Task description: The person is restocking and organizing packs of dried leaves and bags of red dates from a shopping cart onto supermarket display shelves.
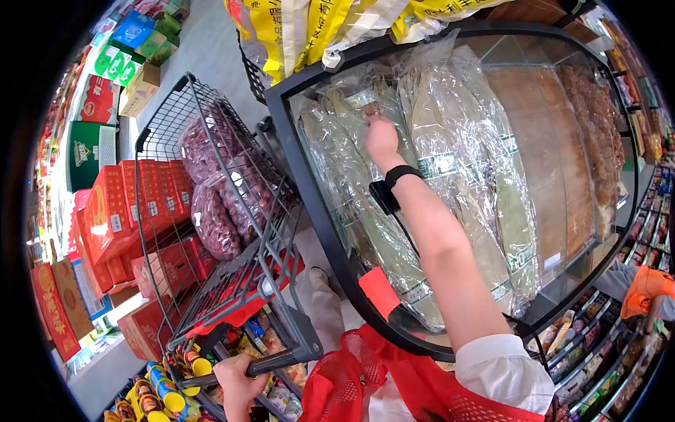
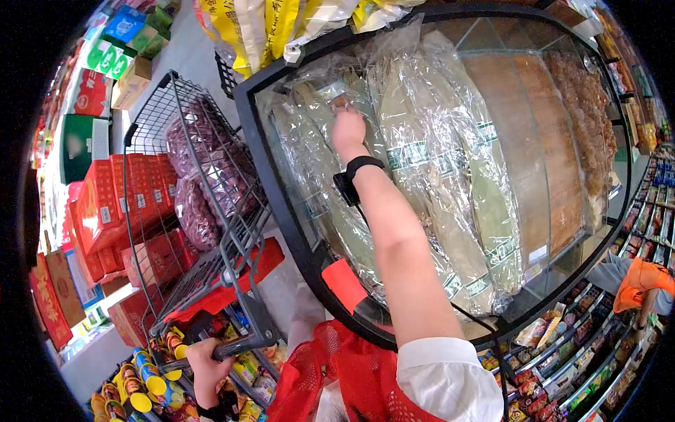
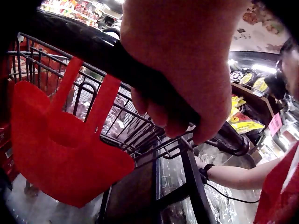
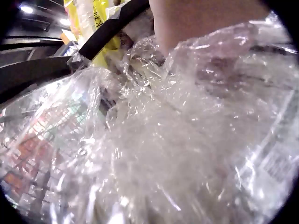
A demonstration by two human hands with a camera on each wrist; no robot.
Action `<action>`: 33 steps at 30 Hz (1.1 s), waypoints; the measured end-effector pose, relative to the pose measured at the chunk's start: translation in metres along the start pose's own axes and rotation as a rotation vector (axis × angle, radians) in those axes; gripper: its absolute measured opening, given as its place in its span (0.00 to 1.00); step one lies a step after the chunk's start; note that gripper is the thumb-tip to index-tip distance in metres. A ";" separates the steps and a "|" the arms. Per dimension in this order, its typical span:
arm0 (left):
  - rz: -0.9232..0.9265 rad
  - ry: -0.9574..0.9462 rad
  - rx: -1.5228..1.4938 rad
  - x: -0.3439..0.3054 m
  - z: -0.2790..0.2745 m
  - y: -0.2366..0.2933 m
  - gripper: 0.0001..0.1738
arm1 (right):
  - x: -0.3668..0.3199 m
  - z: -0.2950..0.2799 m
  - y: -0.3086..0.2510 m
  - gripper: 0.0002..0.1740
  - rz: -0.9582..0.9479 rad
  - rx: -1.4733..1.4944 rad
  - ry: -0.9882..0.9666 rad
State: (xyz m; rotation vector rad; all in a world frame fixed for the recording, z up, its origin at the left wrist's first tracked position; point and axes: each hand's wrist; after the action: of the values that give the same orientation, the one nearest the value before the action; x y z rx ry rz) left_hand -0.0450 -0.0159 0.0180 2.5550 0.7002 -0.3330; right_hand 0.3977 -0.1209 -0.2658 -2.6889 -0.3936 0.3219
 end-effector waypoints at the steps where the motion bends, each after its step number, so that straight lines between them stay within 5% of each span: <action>1: -0.004 -0.009 0.011 0.001 -0.001 0.000 0.12 | -0.003 0.008 -0.001 0.11 -0.103 -0.001 0.172; 2: -0.009 -0.017 0.021 0.001 0.000 0.001 0.12 | -0.004 0.014 0.000 0.07 -0.208 -0.003 0.345; 6: 0.013 -0.005 -0.010 -0.001 0.002 -0.004 0.12 | -0.002 0.013 0.006 0.07 -0.206 -0.022 0.163; 9: 0.008 -0.019 0.003 0.000 0.003 -0.005 0.12 | -0.005 -0.015 0.008 0.08 -0.263 -0.156 0.435; 11: 0.004 -0.016 -0.027 0.000 0.001 -0.003 0.11 | -0.001 -0.003 0.025 0.11 -0.074 -0.415 0.452; 15: -0.012 -0.008 -0.035 0.001 0.001 -0.001 0.11 | 0.009 -0.008 0.024 0.09 -0.119 -0.596 0.218; 19: -0.006 -0.009 -0.025 0.000 -0.001 -0.001 0.10 | 0.013 -0.003 0.023 0.10 -0.157 -0.487 0.071; 21: -0.008 -0.009 -0.010 0.000 0.002 0.000 0.10 | 0.004 0.001 0.027 0.08 -0.397 -0.340 0.155; 24: 0.016 0.006 -0.047 -0.002 0.004 -0.004 0.10 | 0.005 -0.034 0.017 0.08 -0.350 -0.226 0.056; 26: 0.000 0.013 -0.035 -0.002 0.003 -0.005 0.10 | 0.017 -0.050 0.020 0.08 -0.438 -0.302 0.259; 28: 0.014 0.004 -0.017 -0.002 0.002 -0.003 0.10 | 0.023 -0.063 0.029 0.09 -0.115 -0.476 0.815; 29: -0.012 -0.003 -0.043 -0.001 0.001 0.000 0.11 | 0.025 -0.061 0.042 0.09 -0.109 -0.478 0.814; 31: -0.033 -0.004 -0.066 0.001 0.000 0.002 0.11 | 0.028 -0.058 0.059 0.12 0.357 -0.394 0.315; 33: -0.023 0.010 -0.064 0.001 0.001 0.001 0.11 | 0.030 -0.060 0.061 0.12 0.282 -0.392 0.206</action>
State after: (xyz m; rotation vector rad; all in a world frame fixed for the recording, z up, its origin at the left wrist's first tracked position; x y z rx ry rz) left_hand -0.0441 -0.0170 0.0172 2.4913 0.7326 -0.3005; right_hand 0.4564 -0.1856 -0.2428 -3.1291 -0.0111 0.0437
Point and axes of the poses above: each hand's wrist, its own x-axis towards the middle knuckle, its own z-axis out of the palm, y = z × x, and after that the axes turned 7 degrees about -x, right-handed
